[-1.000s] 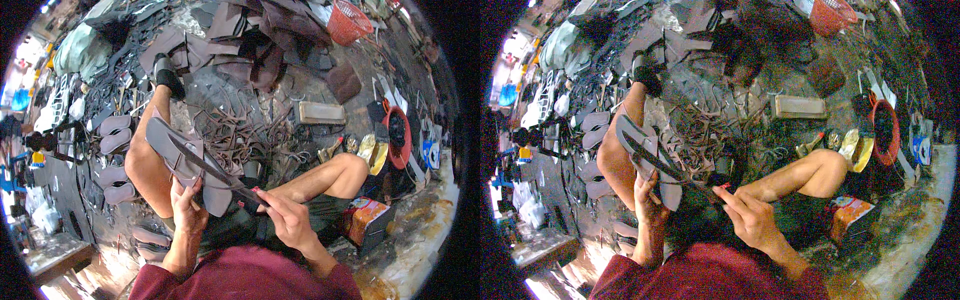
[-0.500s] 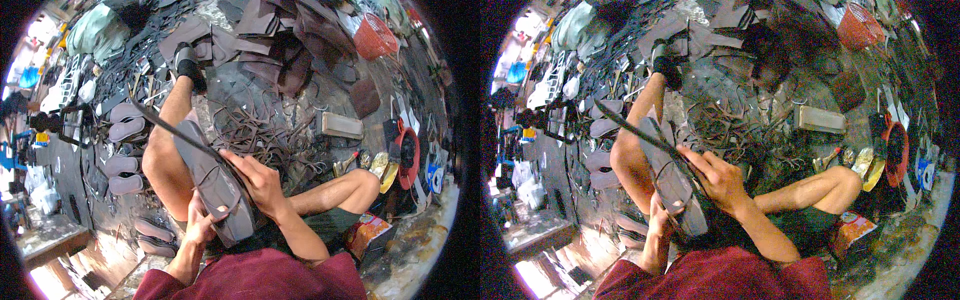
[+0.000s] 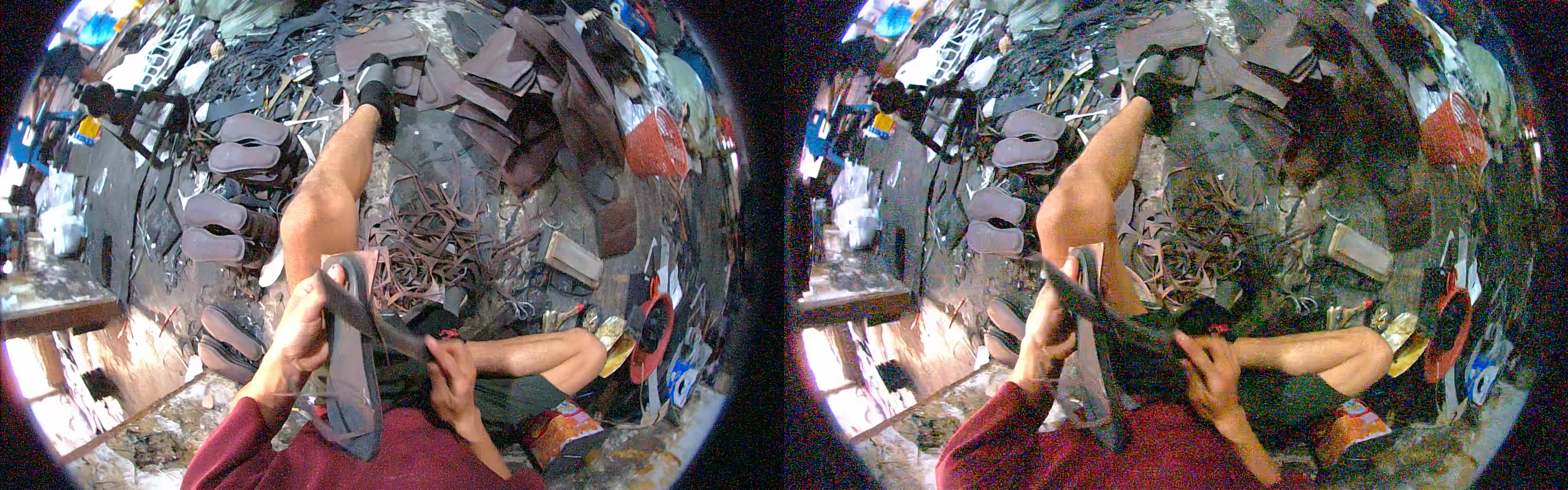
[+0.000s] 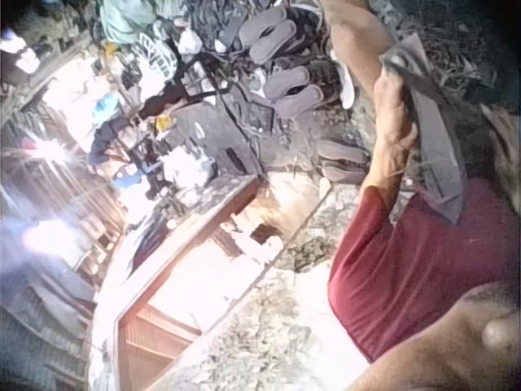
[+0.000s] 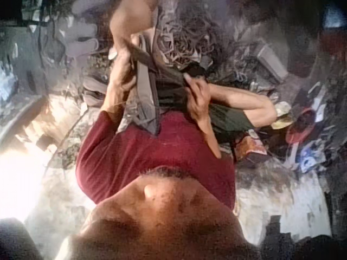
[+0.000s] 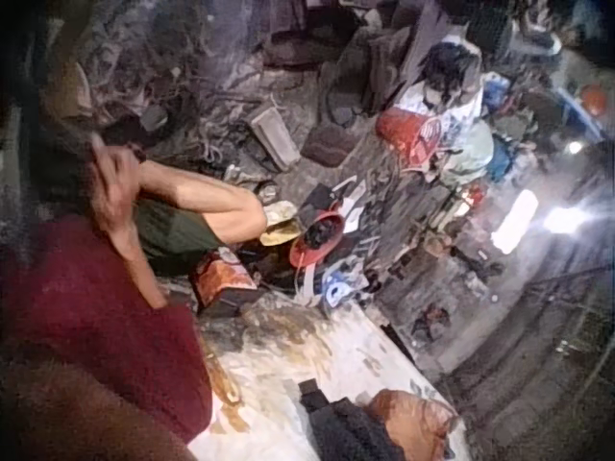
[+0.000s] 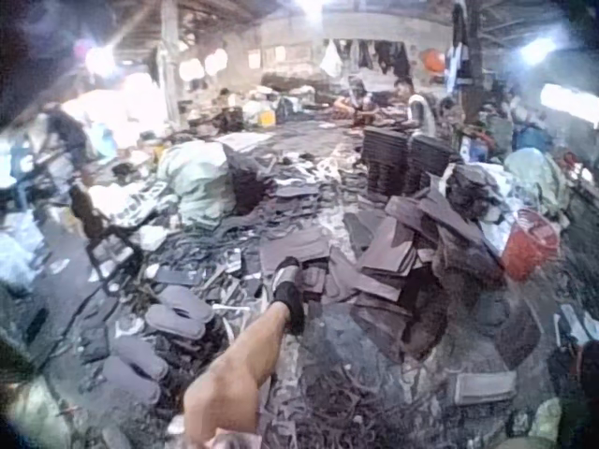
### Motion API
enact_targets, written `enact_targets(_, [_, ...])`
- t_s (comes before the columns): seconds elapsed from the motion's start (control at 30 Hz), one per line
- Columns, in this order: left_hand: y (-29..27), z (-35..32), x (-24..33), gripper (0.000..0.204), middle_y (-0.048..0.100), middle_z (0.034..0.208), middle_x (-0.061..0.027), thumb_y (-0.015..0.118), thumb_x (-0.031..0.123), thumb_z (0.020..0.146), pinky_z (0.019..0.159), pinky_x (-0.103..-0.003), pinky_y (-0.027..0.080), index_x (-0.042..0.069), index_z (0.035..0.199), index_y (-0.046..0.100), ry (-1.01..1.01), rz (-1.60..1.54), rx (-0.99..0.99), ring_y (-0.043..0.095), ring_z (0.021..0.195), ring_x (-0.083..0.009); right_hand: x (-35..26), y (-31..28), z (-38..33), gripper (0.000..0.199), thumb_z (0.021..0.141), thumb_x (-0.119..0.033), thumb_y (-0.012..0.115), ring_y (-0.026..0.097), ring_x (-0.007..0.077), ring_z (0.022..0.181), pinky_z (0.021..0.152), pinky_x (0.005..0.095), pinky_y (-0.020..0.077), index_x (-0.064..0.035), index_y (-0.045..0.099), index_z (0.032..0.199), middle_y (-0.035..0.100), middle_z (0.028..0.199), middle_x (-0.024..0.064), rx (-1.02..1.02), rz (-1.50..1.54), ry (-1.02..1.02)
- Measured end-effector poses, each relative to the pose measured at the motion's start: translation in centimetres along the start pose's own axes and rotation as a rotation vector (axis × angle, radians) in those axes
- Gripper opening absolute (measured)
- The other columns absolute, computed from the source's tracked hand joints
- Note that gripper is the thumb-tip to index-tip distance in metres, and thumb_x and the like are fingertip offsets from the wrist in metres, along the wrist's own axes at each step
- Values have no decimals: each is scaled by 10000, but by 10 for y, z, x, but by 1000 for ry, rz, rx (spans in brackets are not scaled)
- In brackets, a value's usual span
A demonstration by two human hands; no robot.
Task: The person sits on the floor and uses a large knife to cut and trim dark rubber shoe soles. They repeatedly pick up soles, slice off edges, and place trimmed pieces aside in a pile.
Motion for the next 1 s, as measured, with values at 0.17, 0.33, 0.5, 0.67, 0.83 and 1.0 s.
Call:
enact_targets(0.17, [-23, 4, -16, 304, 700, 964, -40, 666, 302, 954, 735, -276, 567, 50, 1122, 639, 2, -155, -14, 682, 805, -125, 10, -12, -54, 406, 863, -112, 662, 603, 330, 790, 727, 432, 494, -127, 659, 1269, 628, 899, 129, -71, -30, 168])
enact_targets(0.33, [-9, 8, -10, 290, 704, 1024, -41, 663, 267, 963, 794, -281, 534, 25, 1122, 652, 21, 38, -117, 658, 849, -108, 4, -20, 27, 418, 856, -96, 674, 593, 302, 708, 647, 404, 496, -154, 662, 1270, 603, 825, 114, -115, -24, 88])
enact_targets(0.5, [-18, 13, -9, 291, 718, 987, -52, 736, 183, 912, 768, -270, 533, 19, 1142, 669, -68, 185, -156, 658, 854, -107, -14, -48, 109, 439, 871, -135, 673, 570, 256, 562, 518, 380, 494, -202, 635, 1303, 547, 698, 58, -373, -128, -62])
enact_targets(0.67, [-10, 18, -4, 275, 723, 946, -38, 775, 173, 879, 758, -256, 537, 11, 1087, 695, -111, 377, -247, 652, 850, -93, -30, -53, 172, 420, 894, -104, 613, 634, 268, 601, 540, 388, 501, -143, 630, 1312, 613, 701, 79, -663, -90, -147])
enact_targets(0.83, [-1, 20, -13, 565, 659, 1174, -106, 777, 292, 880, 932, -315, 492, 10, 1318, 559, 29, 678, -454, 596, 1073, -148, -35, -41, 200, 366, 944, -144, 575, 710, 329, 838, 684, 426, 544, -109, 626, 1305, 726, 985, 129, -827, 104, -151])
enact_targets(1.0, [-34, 27, -26, 702, 615, 1231, -122, 645, 423, 932, 947, -375, 470, 34, 1447, 368, -357, -165, -747, 578, 1141, -240, -22, -99, 124, 400, 935, -75, 562, 580, 192, 710, 705, 310, 485, -61, 608, 1332, 594, 792, 65, -285, 342, 112])
Point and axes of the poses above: each hand's wrist, its own z-axis towards the middle knuckle, its own y-axis out of the palm, x = y × z, the point moved 3 cm from there along z, towards the middle knuckle
